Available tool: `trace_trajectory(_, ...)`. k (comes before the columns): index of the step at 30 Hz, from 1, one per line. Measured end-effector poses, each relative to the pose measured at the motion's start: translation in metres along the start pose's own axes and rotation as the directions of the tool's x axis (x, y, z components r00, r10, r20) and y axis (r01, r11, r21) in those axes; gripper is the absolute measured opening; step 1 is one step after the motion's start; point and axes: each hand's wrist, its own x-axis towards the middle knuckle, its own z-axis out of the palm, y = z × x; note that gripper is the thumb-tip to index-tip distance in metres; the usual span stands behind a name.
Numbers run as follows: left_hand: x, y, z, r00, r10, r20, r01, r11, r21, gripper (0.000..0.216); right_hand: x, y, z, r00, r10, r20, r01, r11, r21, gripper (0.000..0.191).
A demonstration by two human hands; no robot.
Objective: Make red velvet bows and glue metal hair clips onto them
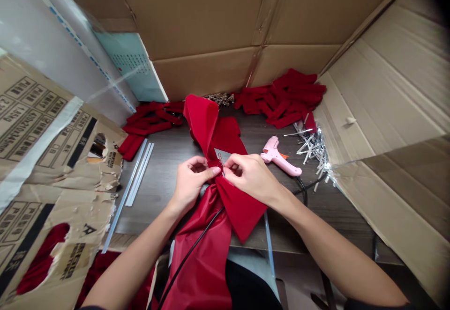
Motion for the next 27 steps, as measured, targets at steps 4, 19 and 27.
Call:
trace_trajectory(4, 0.0004, -0.0006, -0.0006, 1.000, -0.009, 0.004, 0.009, 1.000, -0.002, 0.026, -0.0005, 0.0008, 0.0000, 1.000, -0.011, -0.003, 0.011, 1.000, -0.010, 0.010)
trace_trajectory(19, 0.0003, 0.0009, 0.0009, 0.999, -0.039, -0.028, 0.039, 0.999, -0.008, 0.029, -0.0008, 0.0001, 0.0007, 1.000, -0.010, -0.010, 0.010, 1.000, -0.002, 0.011)
trace_trajectory(27, -0.0005, 0.0014, 0.0018, 0.999, -0.031, -0.018, 0.030, 1.000, -0.008, 0.030, -0.0002, 0.0025, 0.0017, 1.000, -0.015, 0.001, 0.015, 1.000, -0.006, 0.010)
